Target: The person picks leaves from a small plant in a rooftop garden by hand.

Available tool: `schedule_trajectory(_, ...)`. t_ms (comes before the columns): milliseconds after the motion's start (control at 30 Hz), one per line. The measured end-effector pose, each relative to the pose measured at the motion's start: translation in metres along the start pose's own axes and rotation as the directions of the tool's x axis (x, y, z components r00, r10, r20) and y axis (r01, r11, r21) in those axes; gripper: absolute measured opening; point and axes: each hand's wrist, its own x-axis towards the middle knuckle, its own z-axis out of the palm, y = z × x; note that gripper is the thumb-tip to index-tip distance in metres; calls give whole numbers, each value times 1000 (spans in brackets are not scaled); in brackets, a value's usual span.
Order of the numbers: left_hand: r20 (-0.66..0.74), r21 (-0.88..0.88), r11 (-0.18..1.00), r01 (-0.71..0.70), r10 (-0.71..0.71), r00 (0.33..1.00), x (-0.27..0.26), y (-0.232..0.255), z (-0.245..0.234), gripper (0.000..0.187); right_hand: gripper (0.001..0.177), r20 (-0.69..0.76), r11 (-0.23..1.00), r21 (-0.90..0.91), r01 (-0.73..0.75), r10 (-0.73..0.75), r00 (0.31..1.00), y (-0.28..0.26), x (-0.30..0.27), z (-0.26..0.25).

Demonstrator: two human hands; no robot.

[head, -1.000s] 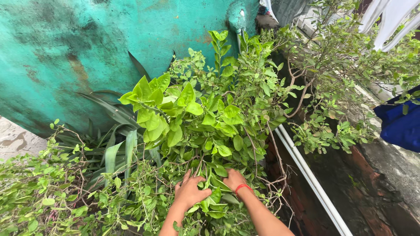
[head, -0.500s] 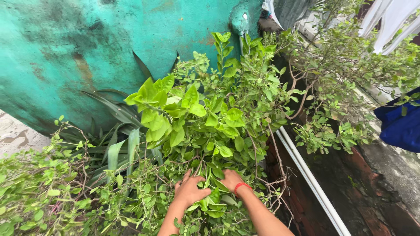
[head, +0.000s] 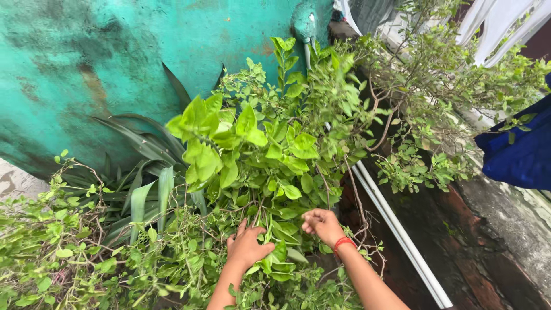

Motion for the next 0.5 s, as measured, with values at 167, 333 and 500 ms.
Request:
schedule_trajectory(167, -4, -11, 1000, -6, 6, 1000, -2, -4, 0, 64, 15, -237, 997, -46, 68, -77, 969, -5, 11, 1)
schedule_trajectory(333, -20, -19, 1000, -11, 11, 1000, -3, -1, 3, 65, 14, -335, 970, -157, 187, -230, 914, -5, 24, -1)
schedule_trajectory(500, -11, -32, 999, -12, 12, 1000, -2, -2, 1, 66, 13, -335, 984, -116, 135, -167, 927, 0, 33, -6)
